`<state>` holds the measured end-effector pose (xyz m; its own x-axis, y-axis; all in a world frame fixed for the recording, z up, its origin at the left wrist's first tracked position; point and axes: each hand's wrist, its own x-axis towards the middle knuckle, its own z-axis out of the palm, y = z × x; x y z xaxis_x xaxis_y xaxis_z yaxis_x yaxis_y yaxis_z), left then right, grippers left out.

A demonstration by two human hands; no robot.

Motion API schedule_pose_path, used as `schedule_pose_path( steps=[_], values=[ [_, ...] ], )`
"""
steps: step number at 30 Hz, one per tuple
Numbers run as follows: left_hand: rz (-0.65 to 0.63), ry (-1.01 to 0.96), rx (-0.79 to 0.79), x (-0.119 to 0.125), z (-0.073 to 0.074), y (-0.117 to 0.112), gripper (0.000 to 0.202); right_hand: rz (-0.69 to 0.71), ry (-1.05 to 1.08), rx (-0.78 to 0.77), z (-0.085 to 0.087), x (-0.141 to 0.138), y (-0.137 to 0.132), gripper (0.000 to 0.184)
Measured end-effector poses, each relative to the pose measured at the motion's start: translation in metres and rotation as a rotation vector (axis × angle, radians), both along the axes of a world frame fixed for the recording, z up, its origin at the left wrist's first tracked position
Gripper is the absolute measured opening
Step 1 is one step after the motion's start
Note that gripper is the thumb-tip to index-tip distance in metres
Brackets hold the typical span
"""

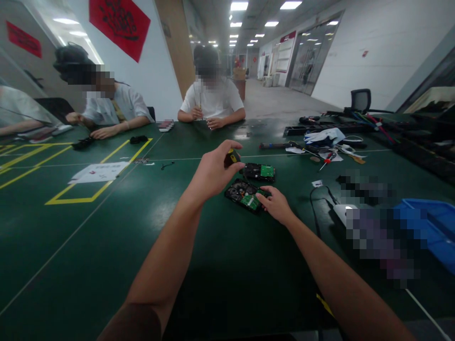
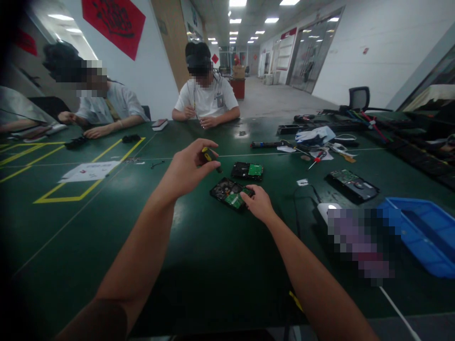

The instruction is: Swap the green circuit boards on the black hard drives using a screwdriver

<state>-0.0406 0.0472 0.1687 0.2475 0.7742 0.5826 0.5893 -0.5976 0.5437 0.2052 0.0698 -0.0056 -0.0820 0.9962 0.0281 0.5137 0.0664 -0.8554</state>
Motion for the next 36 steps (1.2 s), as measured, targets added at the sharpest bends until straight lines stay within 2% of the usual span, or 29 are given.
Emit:
schedule_pose_path(
  steps=[5, 12, 20, 36],
  values=[
    [-0.063, 0.200, -0.031, -0.008, -0.015, 0.007, 0.027, 0.001, 0.025, -0.029, 0.005, -0.002, -0.002, 0.052],
    [-0.038, 0.274, -0.060, -0.016, -0.030, 0.017, 0.026, -0.005, 0.016, -0.057, 0.009, -0.002, -0.004, 0.057],
    [-0.059, 0.327, -0.051, -0.015, -0.035, 0.018, 0.033, -0.001, 0.004, -0.024, 0.003, -0.001, -0.002, 0.060],
    [-0.066, 0.329, -0.054, -0.013, -0.038, 0.020, 0.032, 0.008, 0.018, -0.023, -0.001, 0.002, 0.000, 0.064]
  ],
)
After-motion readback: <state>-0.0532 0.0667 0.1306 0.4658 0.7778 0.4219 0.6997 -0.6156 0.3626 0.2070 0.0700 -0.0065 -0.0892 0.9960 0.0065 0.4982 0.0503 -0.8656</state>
